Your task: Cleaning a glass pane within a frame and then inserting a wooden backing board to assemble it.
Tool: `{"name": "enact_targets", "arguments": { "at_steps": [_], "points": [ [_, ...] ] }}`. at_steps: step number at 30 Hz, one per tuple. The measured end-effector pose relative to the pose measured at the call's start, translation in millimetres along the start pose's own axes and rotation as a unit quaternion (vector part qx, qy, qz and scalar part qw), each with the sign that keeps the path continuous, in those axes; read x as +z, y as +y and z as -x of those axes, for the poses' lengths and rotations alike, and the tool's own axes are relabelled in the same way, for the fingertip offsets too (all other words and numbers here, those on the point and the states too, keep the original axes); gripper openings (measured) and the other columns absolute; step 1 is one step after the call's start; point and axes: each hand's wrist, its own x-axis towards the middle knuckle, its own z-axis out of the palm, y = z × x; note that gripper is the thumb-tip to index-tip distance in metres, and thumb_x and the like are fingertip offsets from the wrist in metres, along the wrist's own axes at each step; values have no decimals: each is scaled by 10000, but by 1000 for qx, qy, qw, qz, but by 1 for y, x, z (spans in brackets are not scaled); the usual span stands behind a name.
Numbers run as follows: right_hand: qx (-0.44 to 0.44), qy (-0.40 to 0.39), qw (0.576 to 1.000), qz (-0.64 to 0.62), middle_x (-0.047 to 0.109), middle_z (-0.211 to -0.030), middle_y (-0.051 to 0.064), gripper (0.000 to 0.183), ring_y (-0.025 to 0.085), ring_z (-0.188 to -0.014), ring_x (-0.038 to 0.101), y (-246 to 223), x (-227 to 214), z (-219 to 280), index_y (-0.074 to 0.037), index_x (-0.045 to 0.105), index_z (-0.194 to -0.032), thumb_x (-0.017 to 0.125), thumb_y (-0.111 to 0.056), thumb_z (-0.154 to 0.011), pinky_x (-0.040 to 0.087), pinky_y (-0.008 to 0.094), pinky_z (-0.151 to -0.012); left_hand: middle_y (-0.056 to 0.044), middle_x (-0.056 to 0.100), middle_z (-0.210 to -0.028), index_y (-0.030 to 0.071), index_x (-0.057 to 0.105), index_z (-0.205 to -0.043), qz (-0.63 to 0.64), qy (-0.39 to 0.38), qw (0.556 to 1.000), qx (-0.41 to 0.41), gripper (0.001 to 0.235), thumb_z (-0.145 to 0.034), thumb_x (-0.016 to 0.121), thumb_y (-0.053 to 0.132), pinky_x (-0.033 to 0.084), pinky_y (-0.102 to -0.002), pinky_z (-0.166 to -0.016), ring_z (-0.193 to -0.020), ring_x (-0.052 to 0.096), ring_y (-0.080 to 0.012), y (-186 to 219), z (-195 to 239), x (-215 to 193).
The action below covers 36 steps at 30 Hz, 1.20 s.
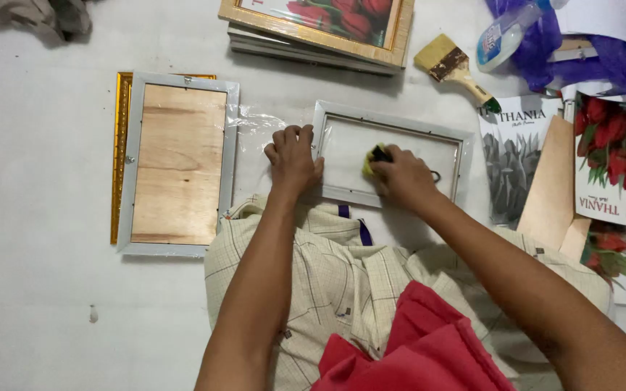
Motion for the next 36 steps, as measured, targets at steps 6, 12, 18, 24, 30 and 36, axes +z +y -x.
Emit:
{"name": "enact_targets", "arguments": {
  "at_steps": [6,12,18,24,30,36],
  "points": [
    [69,-87,990,-85,364,-1661,165,574,463,-1495,372,33,-15,71,-337,584,-1474,655,-254,-911,446,616,-1090,-136,549,-1220,145,542,-1411,-7,127,992,-4,637,-882,779,408,343,-568,-999,-1210,453,-387,10,-16,-27],
    [64,-116,983,-127,170,-1719,176,649,542,-1522,205,43,9,56,-371,494,-1525,645,-227,-910,405,677,-1123,-147,472,-1310,158,480,-1507,-52,83,995,29,843,-852,726,628,364,-520,-941,-1185,445,-369,47,11,6],
    [77,-138,976,-149,61,-1742,150,694,543,-1536,119,45,17,53,-404,446,-1552,642,-182,-924,303,742,-1138,-134,455,-1316,125,469,-1536,-112,109,986,50,873,-894,627,694,350,-493,-941,-1189,425,-345,37,-1,18],
    [87,-137,974,-156,85,-1737,144,678,530,-1545,115,40,12,52,-387,474,-1538,610,-162,-913,290,730,-1142,-89,453,-1279,226,505,-1507,-197,155,965,77,830,-902,515,795,304,-483,-938,-1198,426,-323,27,-5,28],
    [91,-126,974,-165,104,-1735,150,677,540,-1542,115,44,24,47,-377,512,-1523,616,-142,-897,275,744,-1133,-96,461,-1296,212,437,-1564,-102,234,965,60,786,-930,676,609,393,-543,-924,-1175,448,-346,14,-21,25],
    [91,-125,970,-189,120,-1728,179,647,556,-1535,123,37,8,51,-315,538,-1516,591,-107,-905,262,757,-1126,101,596,-696,248,656,-778,-49,434,894,-104,231,-868,802,403,432,-452,-816,-780,616,-177,-49,-36,8]
  ]
}}
